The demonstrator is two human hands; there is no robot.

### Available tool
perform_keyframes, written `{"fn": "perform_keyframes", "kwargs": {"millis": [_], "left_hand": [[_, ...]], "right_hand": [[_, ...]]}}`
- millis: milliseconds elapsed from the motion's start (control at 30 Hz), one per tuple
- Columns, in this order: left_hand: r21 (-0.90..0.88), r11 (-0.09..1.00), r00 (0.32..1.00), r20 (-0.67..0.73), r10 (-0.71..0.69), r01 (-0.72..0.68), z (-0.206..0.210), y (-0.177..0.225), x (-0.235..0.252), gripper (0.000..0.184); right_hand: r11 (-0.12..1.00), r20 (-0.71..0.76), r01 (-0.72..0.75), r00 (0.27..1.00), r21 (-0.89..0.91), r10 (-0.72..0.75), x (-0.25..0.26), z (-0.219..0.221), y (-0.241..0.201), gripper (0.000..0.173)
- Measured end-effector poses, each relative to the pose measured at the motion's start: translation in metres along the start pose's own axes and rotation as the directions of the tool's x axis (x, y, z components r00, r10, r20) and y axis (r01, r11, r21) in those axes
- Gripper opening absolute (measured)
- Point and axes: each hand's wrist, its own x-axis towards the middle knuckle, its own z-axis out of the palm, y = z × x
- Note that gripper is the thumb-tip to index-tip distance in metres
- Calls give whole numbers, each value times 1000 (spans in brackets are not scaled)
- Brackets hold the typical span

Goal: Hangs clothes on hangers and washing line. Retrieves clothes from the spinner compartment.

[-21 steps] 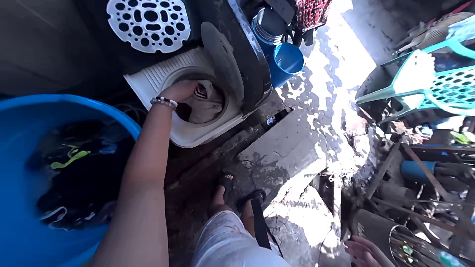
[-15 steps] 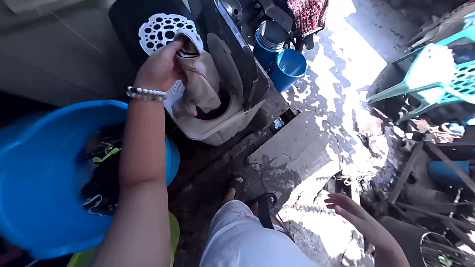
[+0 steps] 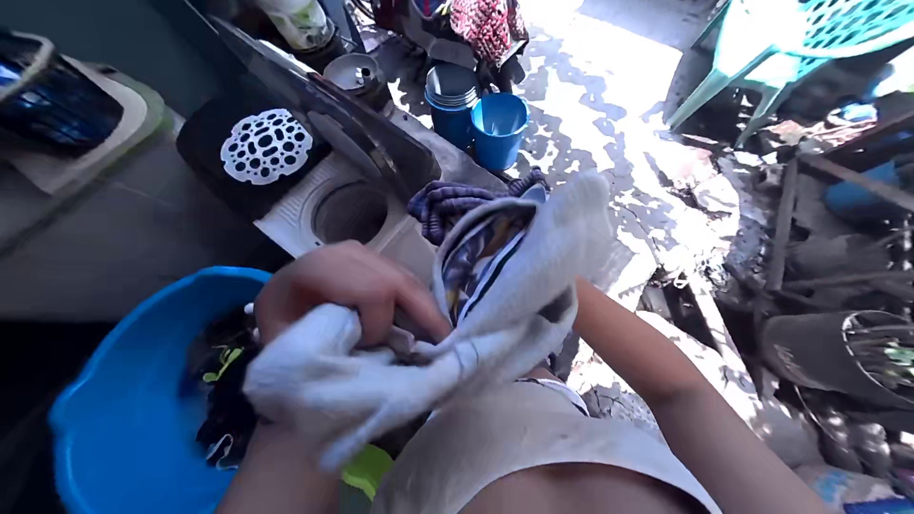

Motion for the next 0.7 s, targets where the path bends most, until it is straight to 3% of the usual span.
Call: {"fn": "perform_keyframes", "kwargs": {"millis": [33,67,100,133,167,233,333,433,500,567,633,700], "left_hand": [[-44,997,958,282,-44,58,-1,-9,15,36],[-43,993,896,437,-80,110,0,-19,28,45],[-10,992,873,476,-108,128,5,-28,39,54],[39,993,889,442,-115,109,14,-35,50,59],[84,994,926,366,-97,71,27,-42,63,60],[153,988,979,203,-1,-31,69,-54,100,66],[278,946,981,137,134,-168,150,-69,157,76],[406,854,945,154,289,-327,218,-77,202,53],[400,780,876,214,431,-481,251,-82,229,34],[243,772,808,239,539,-587,269,-86,259,27],[-69,817,786,240,570,-572,276,-97,299,19],[-321,840,777,335,533,-438,283,-112,341,17]], "right_hand": [[994,-5,105,994,-10,-106,-11,-22,-8,31],[975,-43,200,978,-101,-205,-29,-35,-24,17],[927,-93,285,944,-242,-315,-52,-38,-43,22],[840,-128,384,878,-384,-461,-77,-33,-61,35],[719,-74,498,795,-485,-602,-98,-34,-76,46],[397,154,673,604,-624,-782,-136,-39,-100,53],[66,261,547,499,-834,-826,-198,-39,-122,59],[-220,286,198,423,-955,-860,-253,-48,-135,57],[-269,238,-24,396,-963,-887,-282,-56,-140,56],[-288,213,-154,377,-945,-901,-312,-71,-148,56],[-347,265,-195,352,-917,-898,-348,-91,-160,45],[-405,362,-35,384,-913,-849,-386,-115,-176,27]]}}
